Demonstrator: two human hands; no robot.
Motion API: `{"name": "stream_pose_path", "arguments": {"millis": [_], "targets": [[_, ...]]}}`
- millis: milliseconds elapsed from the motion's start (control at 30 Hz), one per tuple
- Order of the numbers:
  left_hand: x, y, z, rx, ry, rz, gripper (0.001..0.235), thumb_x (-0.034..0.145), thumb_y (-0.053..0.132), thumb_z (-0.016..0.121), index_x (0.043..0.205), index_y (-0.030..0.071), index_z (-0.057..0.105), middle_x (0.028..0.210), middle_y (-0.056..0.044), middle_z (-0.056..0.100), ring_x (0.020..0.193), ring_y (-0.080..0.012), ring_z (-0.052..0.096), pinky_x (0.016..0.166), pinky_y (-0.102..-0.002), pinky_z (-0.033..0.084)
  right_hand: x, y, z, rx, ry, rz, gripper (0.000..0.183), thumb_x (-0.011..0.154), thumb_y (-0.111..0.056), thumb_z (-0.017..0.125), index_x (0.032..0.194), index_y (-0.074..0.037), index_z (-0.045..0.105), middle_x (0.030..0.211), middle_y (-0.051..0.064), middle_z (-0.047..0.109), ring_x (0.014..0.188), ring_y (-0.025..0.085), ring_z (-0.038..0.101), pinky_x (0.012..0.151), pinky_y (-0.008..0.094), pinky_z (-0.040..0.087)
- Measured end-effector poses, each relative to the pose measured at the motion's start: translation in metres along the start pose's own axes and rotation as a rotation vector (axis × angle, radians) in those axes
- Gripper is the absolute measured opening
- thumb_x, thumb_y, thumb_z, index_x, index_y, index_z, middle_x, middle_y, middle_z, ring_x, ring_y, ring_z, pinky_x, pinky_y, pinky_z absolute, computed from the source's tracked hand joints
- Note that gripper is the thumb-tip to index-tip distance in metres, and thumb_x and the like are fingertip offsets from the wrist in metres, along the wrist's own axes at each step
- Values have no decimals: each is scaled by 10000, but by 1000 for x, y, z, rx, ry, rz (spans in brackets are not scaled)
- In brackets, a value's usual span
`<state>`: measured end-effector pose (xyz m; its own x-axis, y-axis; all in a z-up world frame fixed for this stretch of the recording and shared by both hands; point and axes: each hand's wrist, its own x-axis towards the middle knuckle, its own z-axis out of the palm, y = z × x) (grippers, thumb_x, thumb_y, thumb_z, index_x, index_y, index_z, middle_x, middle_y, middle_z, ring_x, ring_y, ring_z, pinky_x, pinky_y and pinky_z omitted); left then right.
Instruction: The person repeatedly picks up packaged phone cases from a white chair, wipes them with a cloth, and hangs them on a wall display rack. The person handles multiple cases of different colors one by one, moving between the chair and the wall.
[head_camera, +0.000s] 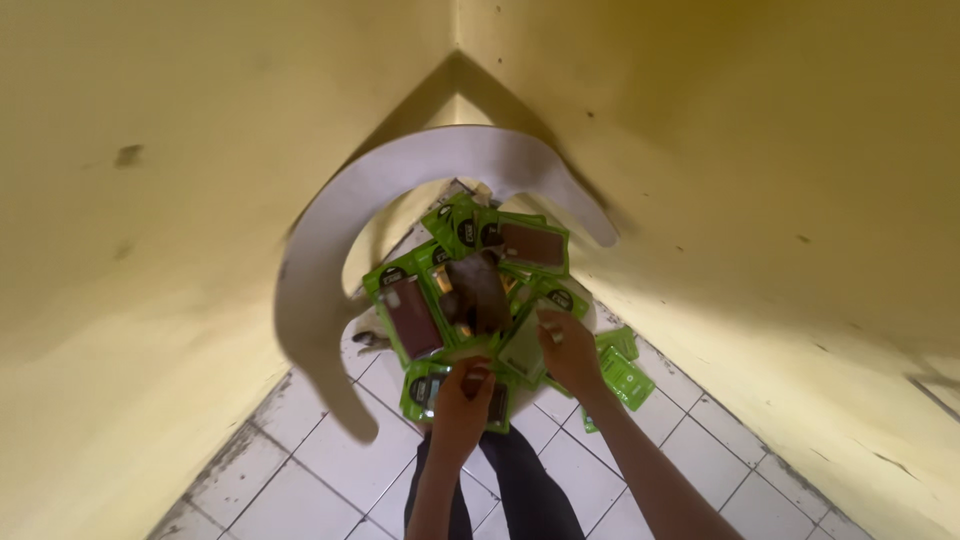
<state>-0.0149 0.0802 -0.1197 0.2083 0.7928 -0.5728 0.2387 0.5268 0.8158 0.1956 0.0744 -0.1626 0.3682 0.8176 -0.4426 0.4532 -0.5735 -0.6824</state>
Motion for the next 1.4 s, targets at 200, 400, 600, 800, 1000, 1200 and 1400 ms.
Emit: {"name": "stream_pose_path", "arguments": {"millis": [200,400,600,800,1000,1200,1400], "targets": [[70,-17,15,98,-8,9,227,971,135,642,1195,109,666,1032,-69,736,900,-176,711,765,-322,573,109,6,20,-531,65,-363,780,853,-181,747,1530,-29,391,1575,262,390,1385,427,449,1084,529,430],[88,-54,5,68,-2,-56,232,974,128,636,1204,127,661,1015,-52,739,875,-162,717,753,-318,588,165,21,34,-800,-115,-499,934,801,-405,772,1493,51,341,1532,293,356,1391,437,403,1071,563,402],[85,-70,3,71,-17,-75,240,973,124,636,1211,116,664,1016,-55,743,912,-158,727,770,-311,586,154,47,38,-941,-104,-571,660,908,-234,650,1477,51,475,1513,261,495,1376,351,520,1067,471,471],[79,-75,7,75,-37,-76,252,971,111,627,1222,98,649,1035,-65,733,928,-172,722,759,-320,586,130,55,40,-942,-22,-647,467,902,-134,604,1336,37,606,1395,239,606,1258,363,613,1008,455,519],[74,-55,8,37,-45,-47,314,966,108,635,1278,84,617,1163,-84,693,1038,-211,716,826,-341,597,78,19,21,-897,146,-640,377,928,-106,576,1278,19,635,1262,205,697,1149,333,687,969,432,561],[41,-26,23,-371,-280,22,608,986,100,617,1528,102,341,1546,-130,465,1393,-246,507,1046,-350,527,-10,-63,-24,-625,37,34,385,975,-224,620,1350,-148,658,838,159,748,707,345,728,688,464,595],[11,-19,18,-544,-52,-76,431,1013,197,561,1414,84,453,1347,-153,562,1148,-215,595,917,-369,543,-76,-96,9,-255,-100,-377,205,826,-111,701,1023,-87,754,1220,127,752,910,320,748,760,396,614]]}}
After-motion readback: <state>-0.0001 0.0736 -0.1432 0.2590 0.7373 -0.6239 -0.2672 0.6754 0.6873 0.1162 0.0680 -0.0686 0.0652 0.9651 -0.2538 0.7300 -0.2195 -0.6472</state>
